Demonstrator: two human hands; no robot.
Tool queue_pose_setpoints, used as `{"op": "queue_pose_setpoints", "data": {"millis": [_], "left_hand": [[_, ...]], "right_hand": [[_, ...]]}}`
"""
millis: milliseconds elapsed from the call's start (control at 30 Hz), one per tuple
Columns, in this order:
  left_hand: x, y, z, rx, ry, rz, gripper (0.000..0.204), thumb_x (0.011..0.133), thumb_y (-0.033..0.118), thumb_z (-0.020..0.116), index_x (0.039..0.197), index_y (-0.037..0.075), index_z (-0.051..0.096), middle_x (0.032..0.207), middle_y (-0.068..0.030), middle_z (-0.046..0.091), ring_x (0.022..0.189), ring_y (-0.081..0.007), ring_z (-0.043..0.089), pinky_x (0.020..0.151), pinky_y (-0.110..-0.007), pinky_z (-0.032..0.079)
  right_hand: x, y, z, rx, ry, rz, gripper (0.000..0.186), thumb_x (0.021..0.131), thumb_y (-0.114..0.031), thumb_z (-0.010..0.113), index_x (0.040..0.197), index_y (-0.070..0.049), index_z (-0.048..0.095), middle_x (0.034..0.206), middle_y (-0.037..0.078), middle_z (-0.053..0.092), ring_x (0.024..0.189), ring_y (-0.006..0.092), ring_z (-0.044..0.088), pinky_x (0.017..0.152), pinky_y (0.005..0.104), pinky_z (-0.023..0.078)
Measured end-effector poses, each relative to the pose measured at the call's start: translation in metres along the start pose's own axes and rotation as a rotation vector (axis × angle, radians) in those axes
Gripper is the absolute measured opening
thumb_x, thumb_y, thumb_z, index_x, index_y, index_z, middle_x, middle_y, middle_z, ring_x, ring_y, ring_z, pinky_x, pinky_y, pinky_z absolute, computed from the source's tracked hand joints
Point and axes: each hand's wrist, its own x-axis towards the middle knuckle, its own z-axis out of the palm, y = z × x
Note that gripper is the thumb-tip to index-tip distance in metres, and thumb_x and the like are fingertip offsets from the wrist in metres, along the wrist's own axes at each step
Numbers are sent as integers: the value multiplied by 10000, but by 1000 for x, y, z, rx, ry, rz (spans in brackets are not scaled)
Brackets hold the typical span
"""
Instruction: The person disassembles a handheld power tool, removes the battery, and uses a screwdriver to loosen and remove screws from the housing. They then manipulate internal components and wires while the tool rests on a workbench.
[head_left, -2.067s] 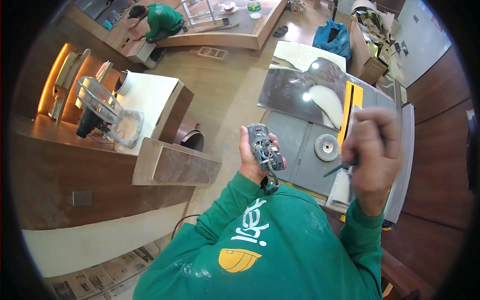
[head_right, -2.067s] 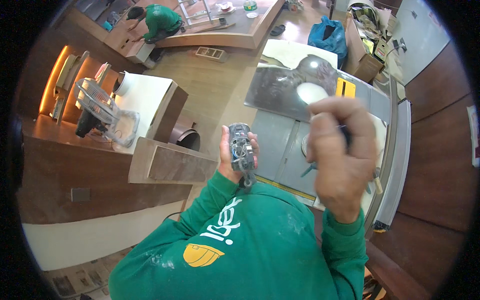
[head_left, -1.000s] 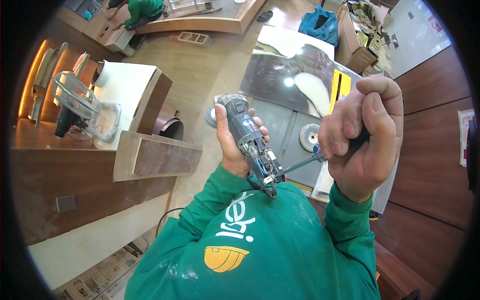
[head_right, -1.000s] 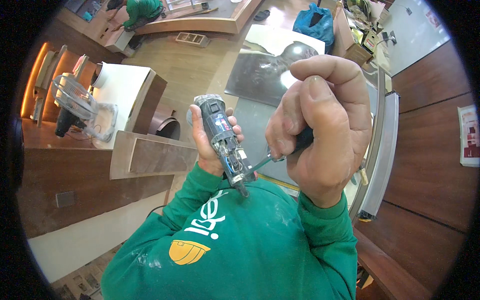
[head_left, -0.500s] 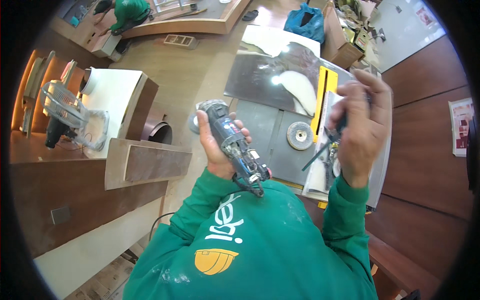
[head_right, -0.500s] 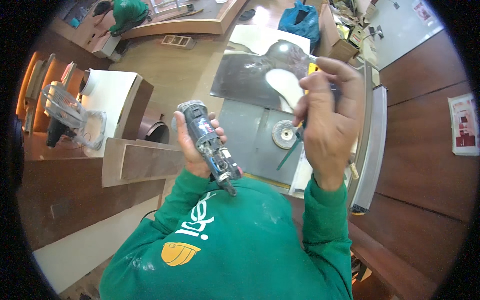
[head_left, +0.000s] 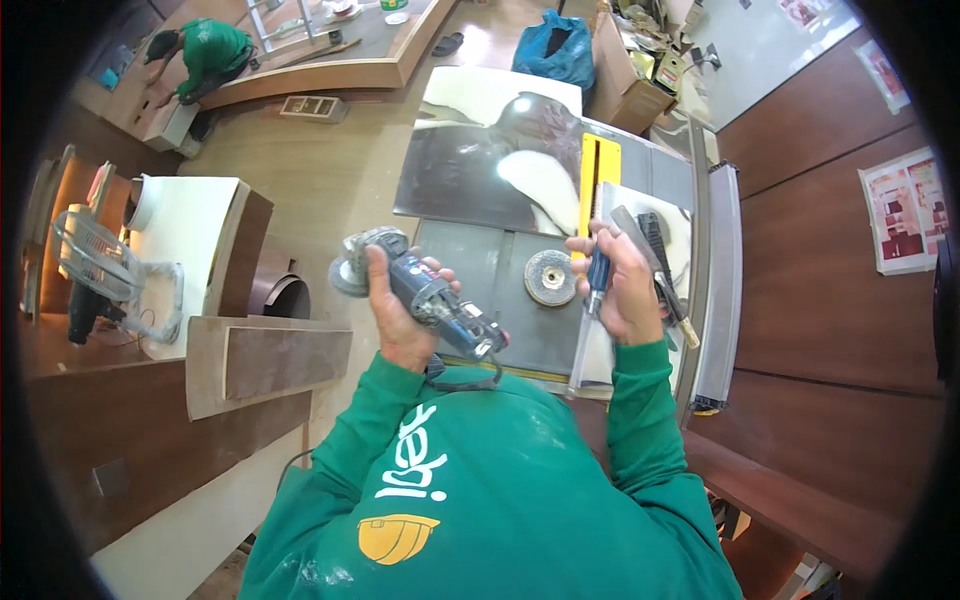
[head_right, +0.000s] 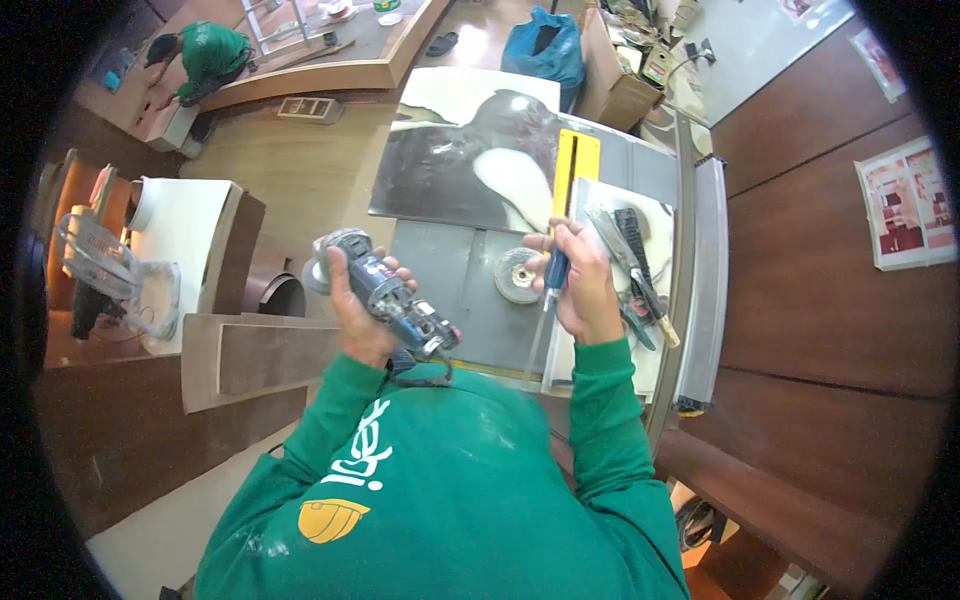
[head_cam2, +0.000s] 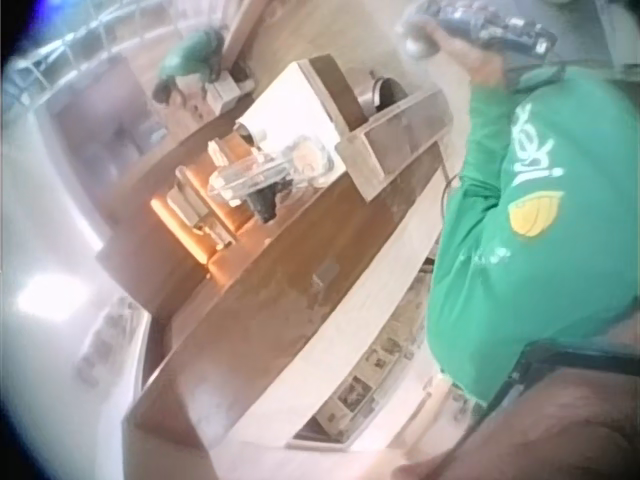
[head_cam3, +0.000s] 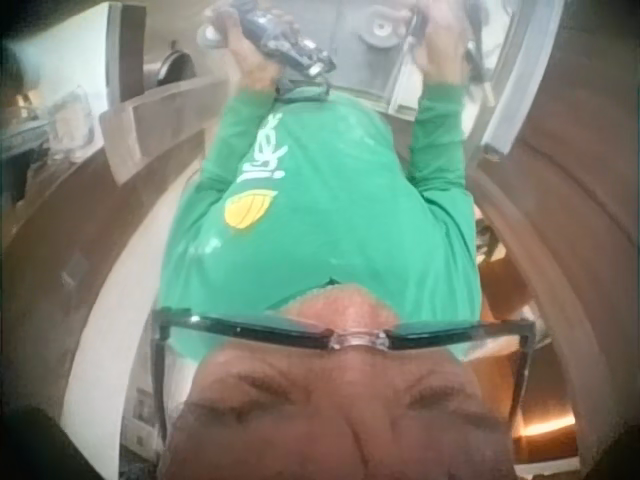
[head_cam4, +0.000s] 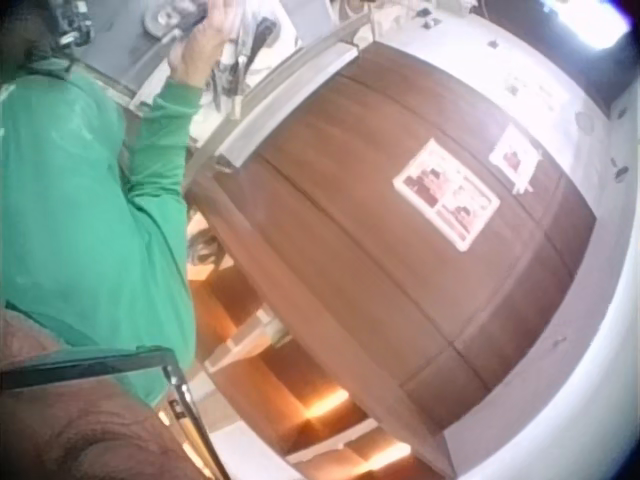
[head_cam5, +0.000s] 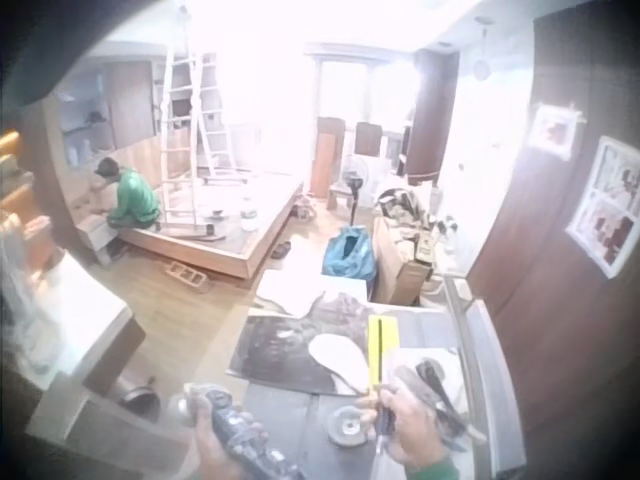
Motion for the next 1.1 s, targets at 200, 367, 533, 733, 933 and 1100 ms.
{"op": "queue_pose_setpoints", "data": {"millis": [200,367,533,733,933,1100], "left_hand": [[30,-13,-10,40,-62,27,579,990,620,721,1155,72,628,959,-96,722,928,-292,752,909,-496,617],[35,-26,-25,142,28,14,589,987,637,704,1113,65,647,974,-117,719,936,-298,749,877,-450,624],[50,-33,-34,198,23,-12,569,995,613,712,1155,71,648,966,-104,707,881,-242,716,831,-412,618],[53,-57,-33,451,71,4,403,1006,458,773,1179,118,647,990,-76,706,900,-221,703,834,-419,611],[38,-53,-23,338,50,-167,347,994,357,814,1182,96,684,1031,-64,726,973,-216,730,909,-443,595],[45,-42,-33,492,79,-276,313,994,290,827,1192,83,704,1063,-70,749,1001,-233,742,936,-463,593]], "right_hand": [[-45,68,-4,-166,-274,389,570,1093,-414,684,1451,10,551,1183,161,725,624,144,684,462,255,482],[-45,90,-5,-383,-279,378,518,1076,-347,721,1426,13,593,1145,132,711,576,115,651,450,256,448],[-28,99,-19,-187,-355,362,565,1069,-358,730,1467,13,581,1094,91,691,605,98,636,466,252,454],[-22,82,-6,-558,-410,188,625,921,-331,858,1398,15,651,1096,123,739,763,159,685,664,320,542],[-21,100,-13,-893,-284,-195,593,844,-261,893,1348,-18,694,1156,202,773,1085,289,749,991,411,566],[-29,126,-7,-906,-212,-164,613,831,-224,897,1373,-33,682,1171,201,769,1061,328,748,976,409,574]]}}
